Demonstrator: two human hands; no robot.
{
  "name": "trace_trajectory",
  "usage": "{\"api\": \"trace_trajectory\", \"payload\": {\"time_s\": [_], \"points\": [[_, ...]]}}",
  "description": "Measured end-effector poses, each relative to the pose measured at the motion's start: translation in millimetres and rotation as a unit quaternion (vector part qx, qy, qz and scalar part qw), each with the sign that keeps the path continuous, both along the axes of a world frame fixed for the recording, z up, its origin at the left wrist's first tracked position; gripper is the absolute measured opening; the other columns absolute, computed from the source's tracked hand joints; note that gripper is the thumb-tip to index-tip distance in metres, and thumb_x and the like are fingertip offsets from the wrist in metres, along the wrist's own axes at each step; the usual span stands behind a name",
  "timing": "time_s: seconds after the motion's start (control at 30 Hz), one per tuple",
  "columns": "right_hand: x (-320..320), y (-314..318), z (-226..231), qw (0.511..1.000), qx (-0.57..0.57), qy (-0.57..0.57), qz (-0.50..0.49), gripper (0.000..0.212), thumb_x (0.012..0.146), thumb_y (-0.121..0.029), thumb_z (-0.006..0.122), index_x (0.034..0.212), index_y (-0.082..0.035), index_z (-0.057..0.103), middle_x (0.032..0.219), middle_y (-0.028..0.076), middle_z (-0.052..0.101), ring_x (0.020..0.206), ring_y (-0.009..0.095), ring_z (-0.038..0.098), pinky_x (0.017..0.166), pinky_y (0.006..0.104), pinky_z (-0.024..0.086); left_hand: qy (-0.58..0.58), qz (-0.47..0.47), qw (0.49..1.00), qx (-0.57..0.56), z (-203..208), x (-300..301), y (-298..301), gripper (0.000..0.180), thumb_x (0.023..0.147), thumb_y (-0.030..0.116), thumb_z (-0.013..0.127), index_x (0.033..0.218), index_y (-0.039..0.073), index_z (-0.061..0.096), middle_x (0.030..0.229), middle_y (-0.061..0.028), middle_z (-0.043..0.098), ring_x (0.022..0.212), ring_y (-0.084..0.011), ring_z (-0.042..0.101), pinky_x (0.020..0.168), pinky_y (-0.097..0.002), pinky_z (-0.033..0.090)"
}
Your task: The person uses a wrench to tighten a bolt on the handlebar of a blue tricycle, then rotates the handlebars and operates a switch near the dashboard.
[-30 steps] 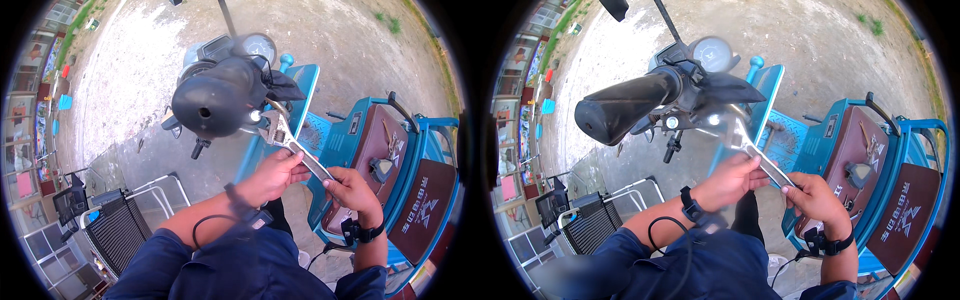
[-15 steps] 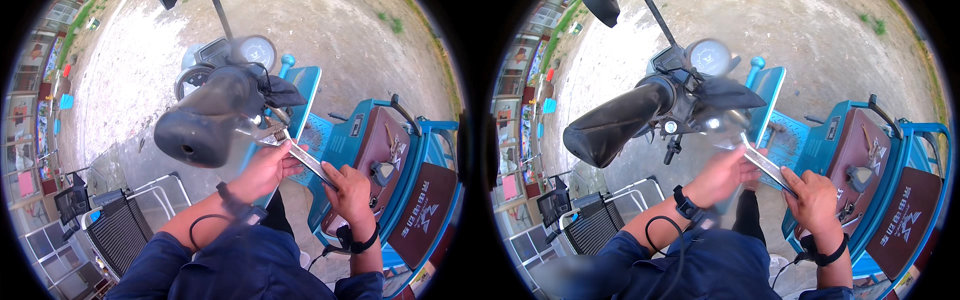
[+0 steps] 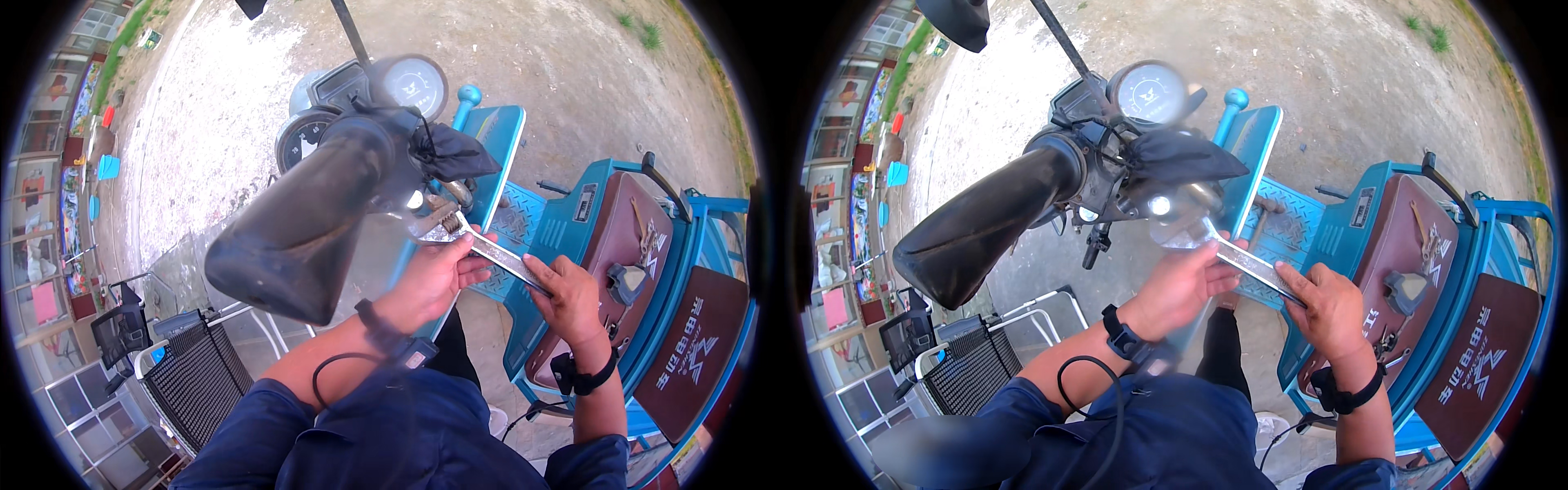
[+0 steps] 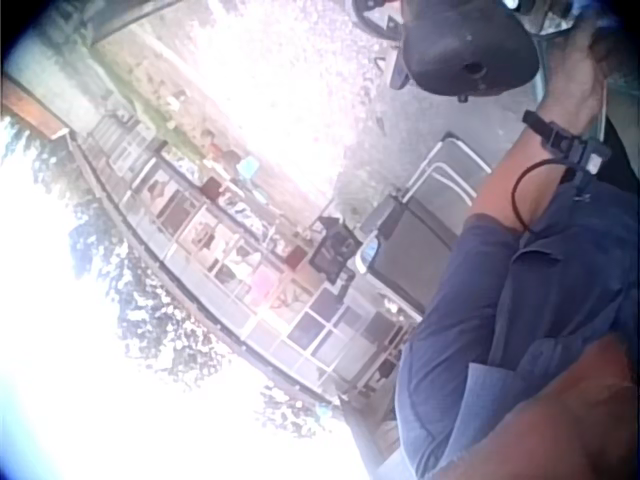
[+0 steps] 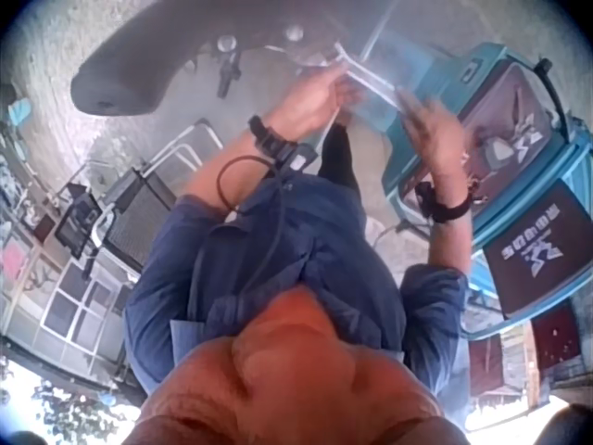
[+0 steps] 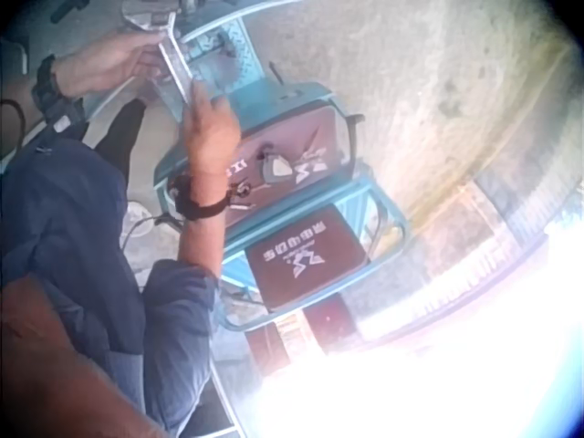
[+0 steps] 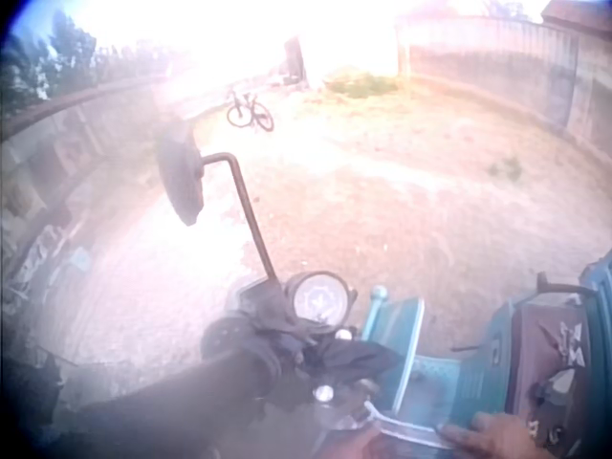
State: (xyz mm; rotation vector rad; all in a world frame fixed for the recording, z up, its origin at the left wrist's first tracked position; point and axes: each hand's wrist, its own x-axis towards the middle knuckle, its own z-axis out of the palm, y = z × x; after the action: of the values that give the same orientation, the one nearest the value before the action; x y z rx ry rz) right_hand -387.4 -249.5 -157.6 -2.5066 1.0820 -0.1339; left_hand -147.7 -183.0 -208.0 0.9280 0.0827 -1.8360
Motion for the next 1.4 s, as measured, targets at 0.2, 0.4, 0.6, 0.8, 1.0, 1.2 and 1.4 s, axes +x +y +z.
{"api": "trace_trajectory", "payload": {"time_s": [0.2,0.4,0.6,0.8,1.0,1.2,1.4], "points": [[4.8,6.2,7.2,1.000,0.007,0.008,-0.011,0.062,0.073,-0.015,0.082,0.132,-0.025,0.067,0.080,0.007,0.055,0.070,0.029,0.060,0.061,0.0406,0.048,-0.022,-0.015,1.000,0.008,3.8,4.2,1.6,0.032,0.107,0.025,0.054,0.134,0.008,0.052,0.135,-0.0123,0.064,0.108,-0.0201,0.067,0.089,-0.0342,0.055],[14.5,21.2,11.7,0.996,0.070,-0.029,-0.051,0.058,0.078,-0.016,0.081,0.133,-0.023,0.067,0.080,0.008,0.055,0.068,0.029,0.061,0.061,0.0406,0.050,-0.044,-0.001,0.999,0.025,7.9,6.2,2.8,0.033,0.105,0.025,0.057,0.132,0.007,0.054,0.128,-0.0137,0.067,0.106,-0.0199,0.068,0.084,-0.0332,0.057],[27.6,49.1,14.1,0.984,0.143,-0.046,-0.101,0.057,0.083,-0.020,0.080,0.137,-0.016,0.064,0.083,0.010,0.057,0.069,0.029,0.063,0.062,0.0397,0.052,-0.116,-0.032,0.992,0.038,16.8,17.9,4.5,0.032,0.103,0.024,0.059,0.128,0.005,0.057,0.119,-0.0134,0.070,0.099,-0.0194,0.070,0.077,-0.0307,0.057],[32.2,56.8,12.1,0.969,0.210,-0.050,-0.121,0.060,0.085,-0.020,0.079,0.142,-0.014,0.059,0.086,0.012,0.062,0.073,0.031,0.065,0.067,0.0404,0.054,-0.137,-0.039,0.989,0.029,14.4,17.8,8.3,0.033,0.103,0.025,0.059,0.130,0.005,0.057,0.117,-0.0131,0.071,0.096,-0.0184,0.070,0.073,-0.0297,0.057],[36.2,73.2,-0.6,0.949,0.259,-0.100,-0.151,0.063,0.088,-0.017,0.077,0.145,-0.009,0.055,0.098,0.016,0.070,0.085,0.031,0.070,0.077,0.0374,0.056,-0.167,-0.066,0.983,0.038,17.7,22.1,10.4,0.032,0.104,0.022,0.056,0.131,0.004,0.056,0.115,-0.0126,0.071,0.094,-0.0178,0.070,0.072,-0.0305,0.057],[32.2,69.1,-4.5,0.923,0.335,-0.114,-0.154,0.065,0.089,-0.013,0.075,0.149,-0.008,0.050,0.107,0.019,0.071,0.097,0.032,0.072,0.085,0.0342,0.055,-0.199,-0.060,0.978,0.019,15.7,18.5,9.7,0.030,0.105,0.021,0.053,0.128,0.001,0.058,0.111,-0.0122,0.072,0.092,-0.0172,0.070,0.071,-0.0311,0.057],[36.8,71.2,9.6,0.885,0.412,-0.113,-0.185,0.066,0.091,-0.013,0.074,0.150,-0.004,0.047,0.125,0.022,0.067,0.112,0.028,0.069,0.097,0.0318,0.051,-0.283,-0.099,0.954,-0.009,9.3,19.7,14.4,0.031,0.104,0.023,0.053,0.107,-0.004,0.068,0.100,-0.0110,0.074,0.082,-0.0153,0.070,0.068,-0.0287,0.056]]}}
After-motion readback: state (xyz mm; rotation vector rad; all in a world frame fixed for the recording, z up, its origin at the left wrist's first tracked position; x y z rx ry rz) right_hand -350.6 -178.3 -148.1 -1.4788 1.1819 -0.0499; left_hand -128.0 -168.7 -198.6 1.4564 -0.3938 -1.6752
